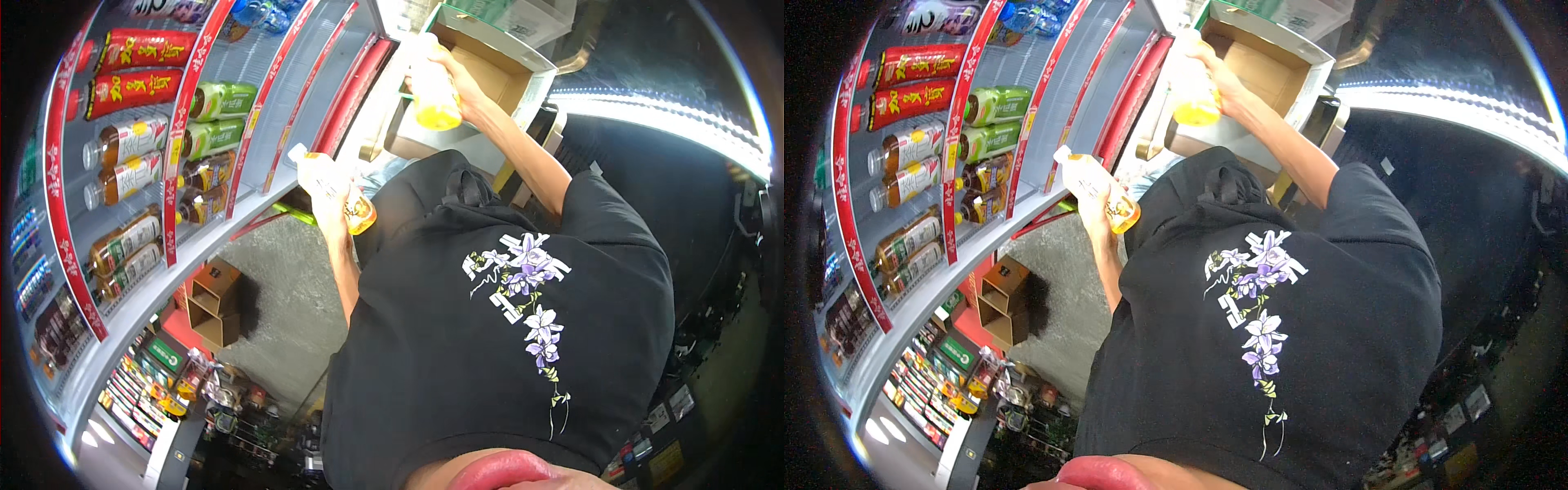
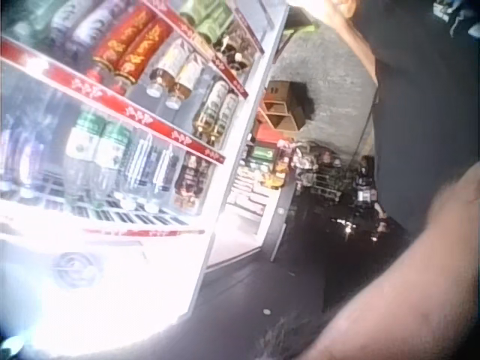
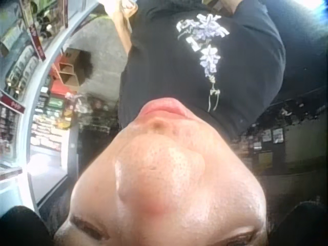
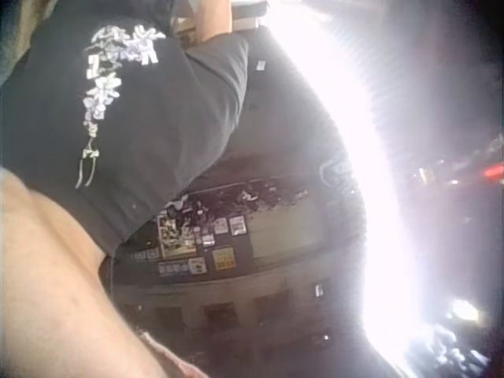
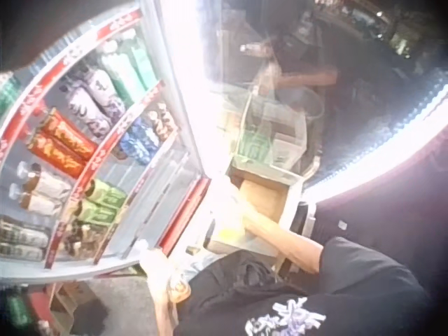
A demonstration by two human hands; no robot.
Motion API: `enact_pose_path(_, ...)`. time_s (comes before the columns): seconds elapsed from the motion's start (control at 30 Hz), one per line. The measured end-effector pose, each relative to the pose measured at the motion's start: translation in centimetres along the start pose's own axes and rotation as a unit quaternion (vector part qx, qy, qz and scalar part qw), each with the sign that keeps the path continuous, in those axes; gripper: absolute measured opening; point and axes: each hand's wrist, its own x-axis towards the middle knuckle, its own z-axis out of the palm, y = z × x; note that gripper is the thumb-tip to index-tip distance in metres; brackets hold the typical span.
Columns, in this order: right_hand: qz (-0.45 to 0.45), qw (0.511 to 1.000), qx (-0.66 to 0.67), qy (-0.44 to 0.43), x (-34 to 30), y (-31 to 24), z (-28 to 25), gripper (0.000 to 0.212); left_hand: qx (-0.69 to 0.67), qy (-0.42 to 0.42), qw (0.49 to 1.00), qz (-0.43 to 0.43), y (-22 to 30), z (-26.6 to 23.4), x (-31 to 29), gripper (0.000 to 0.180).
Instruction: The recorder is taking various bottled and canned beverages from a box and stocking them onto the shelves of a supermarket refrigerator.
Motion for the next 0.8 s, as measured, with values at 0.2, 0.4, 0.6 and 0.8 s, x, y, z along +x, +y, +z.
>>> enact_pose_path(0.2, 0.021, 0.964, -0.239, 0.115, -3.7, 1.9, -7.0, 0.049, 0.084, -0.025, 0.995, 0.050, 0.7, 1.4, 3.4, 0.053)
enact_pose_path(0.4, -0.081, 0.851, -0.440, 0.274, -3.4, 4.4, -7.2, 0.051, 0.111, -0.079, 0.991, -0.004, 1.5, 3.7, 4.5, 0.054)
enact_pose_path(0.6, 0.015, 0.926, -0.333, 0.178, -4.3, 2.8, -7.8, 0.038, 0.148, -0.132, 0.980, 0.020, 0.9, 4.1, 5.2, 0.053)
enact_pose_path(0.8, 0.037, 0.950, -0.165, 0.262, 1.1, 0.6, -13.5, 0.048, 0.312, -0.165, 0.929, 0.110, -1.0, 2.3, 6.1, 0.055)
